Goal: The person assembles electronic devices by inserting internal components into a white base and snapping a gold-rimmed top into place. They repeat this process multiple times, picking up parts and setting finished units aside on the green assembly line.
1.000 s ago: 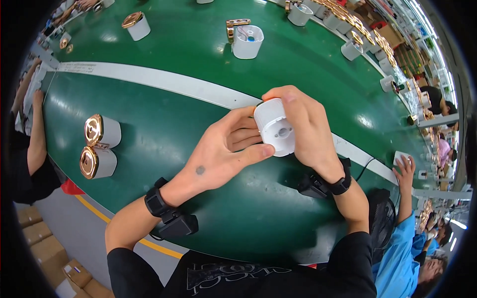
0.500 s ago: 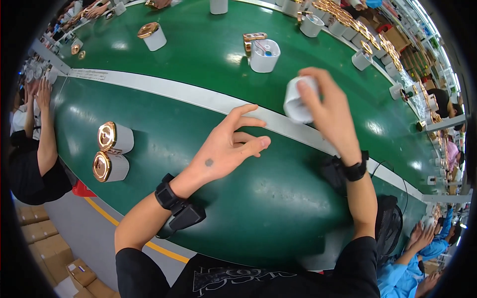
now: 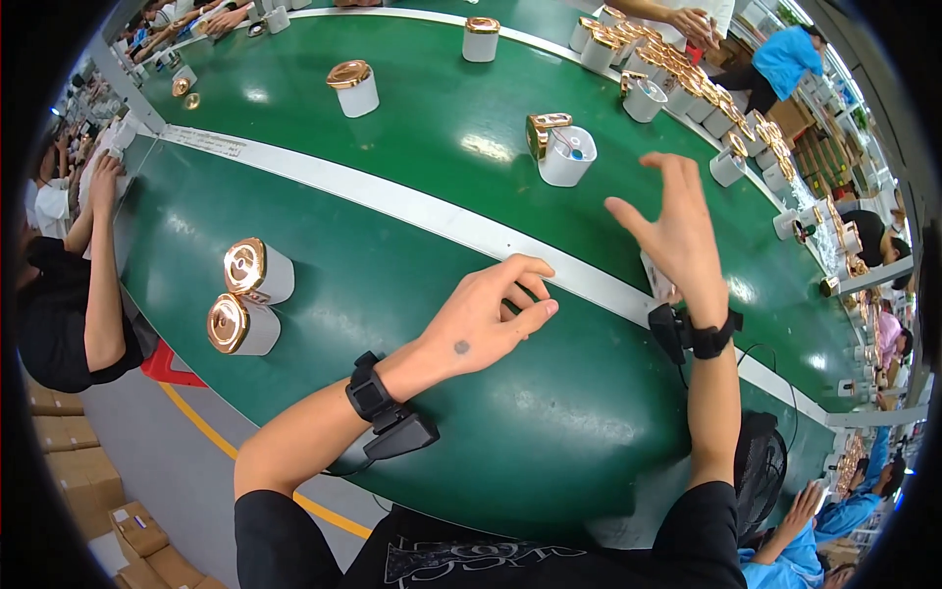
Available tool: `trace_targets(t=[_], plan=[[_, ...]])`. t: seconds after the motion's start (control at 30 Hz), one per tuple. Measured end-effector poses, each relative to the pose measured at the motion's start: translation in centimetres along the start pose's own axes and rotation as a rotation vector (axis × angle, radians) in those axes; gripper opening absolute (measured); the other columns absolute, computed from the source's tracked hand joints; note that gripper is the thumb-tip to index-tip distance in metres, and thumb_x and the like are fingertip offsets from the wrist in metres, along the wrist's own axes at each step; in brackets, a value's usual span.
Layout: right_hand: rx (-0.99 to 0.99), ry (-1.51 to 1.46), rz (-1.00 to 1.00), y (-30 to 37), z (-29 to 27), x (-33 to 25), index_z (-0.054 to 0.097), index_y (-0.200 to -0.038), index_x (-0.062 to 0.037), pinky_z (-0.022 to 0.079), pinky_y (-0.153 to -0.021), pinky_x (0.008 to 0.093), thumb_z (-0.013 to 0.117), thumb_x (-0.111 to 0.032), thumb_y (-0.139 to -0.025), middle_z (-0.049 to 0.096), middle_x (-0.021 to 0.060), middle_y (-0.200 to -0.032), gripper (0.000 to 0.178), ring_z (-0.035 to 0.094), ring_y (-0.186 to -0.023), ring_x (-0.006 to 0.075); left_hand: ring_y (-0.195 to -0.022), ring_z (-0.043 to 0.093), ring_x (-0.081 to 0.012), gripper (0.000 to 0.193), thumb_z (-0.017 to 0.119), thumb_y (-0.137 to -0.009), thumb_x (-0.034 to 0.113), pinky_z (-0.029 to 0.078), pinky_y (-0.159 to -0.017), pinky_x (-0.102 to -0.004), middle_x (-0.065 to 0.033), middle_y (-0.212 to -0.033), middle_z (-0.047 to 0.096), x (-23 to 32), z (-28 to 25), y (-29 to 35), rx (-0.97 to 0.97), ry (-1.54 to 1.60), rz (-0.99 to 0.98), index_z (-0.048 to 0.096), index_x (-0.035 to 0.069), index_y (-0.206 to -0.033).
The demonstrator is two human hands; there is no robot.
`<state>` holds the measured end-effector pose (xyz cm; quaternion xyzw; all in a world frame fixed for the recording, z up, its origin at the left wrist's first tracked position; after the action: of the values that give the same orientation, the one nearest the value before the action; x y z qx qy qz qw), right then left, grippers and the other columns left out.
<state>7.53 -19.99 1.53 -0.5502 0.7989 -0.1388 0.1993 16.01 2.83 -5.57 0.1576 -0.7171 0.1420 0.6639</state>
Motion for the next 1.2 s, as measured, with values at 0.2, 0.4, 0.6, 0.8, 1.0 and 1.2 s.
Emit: trace_targets(t=[0.2,0.4,0.6,0.8,1.0,1.2], plan=[[-0.106,-0.111,0.053,-4.7,7.2,-1.9,0.054,-0.133,0.0028,0.051,-0.099,0.0442,0.084,-0.038,-0.08,0.055,0.0246,-0.141,0.073,0.061,-0.122,0.0399,-0.087,0.069,-0.0164,0.031,0.066,-0.099,0.01,0.059,-0.07,-0.0299,-0.0097,-0.101,0.068,-0.2,-0.5,0.4,-0.012,-0.073,0.0,0.058,-0.002,-0.127],[-0.165,-0.307,0.118,-3.8,5.7,-3.0,0.053,-0.133,0.0022,0.053,-0.096,0.0441,0.084,-0.034,-0.078,0.066,0.0223,-0.123,0.073,0.066,-0.113,0.0398,-0.096,0.068,-0.0174,0.042,0.07,-0.094,0.005,0.059,-0.069,-0.0303,-0.0115,-0.113,0.067,-0.4,-0.8,0.4,0.136,-0.172,0.145,0.054,-0.001,-0.133],[-0.225,-0.519,0.047,2.1,1.6,-7.0,0.055,-0.129,0.0012,0.053,-0.092,0.0433,0.084,-0.031,-0.079,0.066,0.0206,-0.121,0.066,0.066,-0.11,0.0389,-0.112,0.063,-0.0256,0.069,0.081,-0.085,0.014,0.058,-0.077,-0.0344,-0.0174,-0.137,0.054,-0.2,-0.3,0.3,0.308,-0.225,0.154,0.046,0.004,-0.144],[-0.507,-0.632,-0.203,4.8,0.0,-7.3,0.054,-0.138,-0.0027,0.05,-0.098,0.0434,0.085,-0.028,-0.082,0.058,0.0197,-0.135,0.069,0.06,-0.121,0.0359,-0.113,0.062,-0.0296,0.073,0.085,-0.08,0.016,0.053,-0.093,-0.0398,-0.0165,-0.137,0.055,-1.1,-0.5,-0.6,0.139,-0.286,0.125,0.049,0.004,-0.143],[-0.415,-0.007,-0.015,5.5,-6.9,3.3,0.05,-0.143,-0.0061,0.051,-0.099,0.0427,0.085,-0.024,-0.073,0.057,0.0163,-0.138,0.08,0.059,-0.121,0.0386,-0.123,0.054,-0.0331,0.068,0.085,-0.08,0.019,0.046,-0.105,-0.0428,-0.0145,-0.133,0.058,1.1,-0.6,0.7,0.134,-0.33,0.11,0.053,0.004,-0.138],[-0.682,0.065,0.294,7.7,-5.2,10.0,0.054,-0.132,-0.0054,0.052,-0.094,0.0465,0.088,-0.029,-0.069,0.062,0.0194,-0.124,0.076,0.059,-0.119,0.0406,-0.129,0.05,-0.0337,0.068,0.084,-0.082,0.021,0.042,-0.11,-0.0434,-0.0159,-0.132,0.059,-0.1,-0.9,0.6,0.186,-0.302,0.192,0.052,0.003,-0.14]])
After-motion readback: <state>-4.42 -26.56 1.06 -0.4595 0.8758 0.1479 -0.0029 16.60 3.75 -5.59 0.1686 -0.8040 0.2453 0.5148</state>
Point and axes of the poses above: each hand's wrist, its own y-axis away from the middle knuckle, its own z-axis out of the palm, x = y × z, the point moved 3 cm from there along -y, towards the middle knuckle
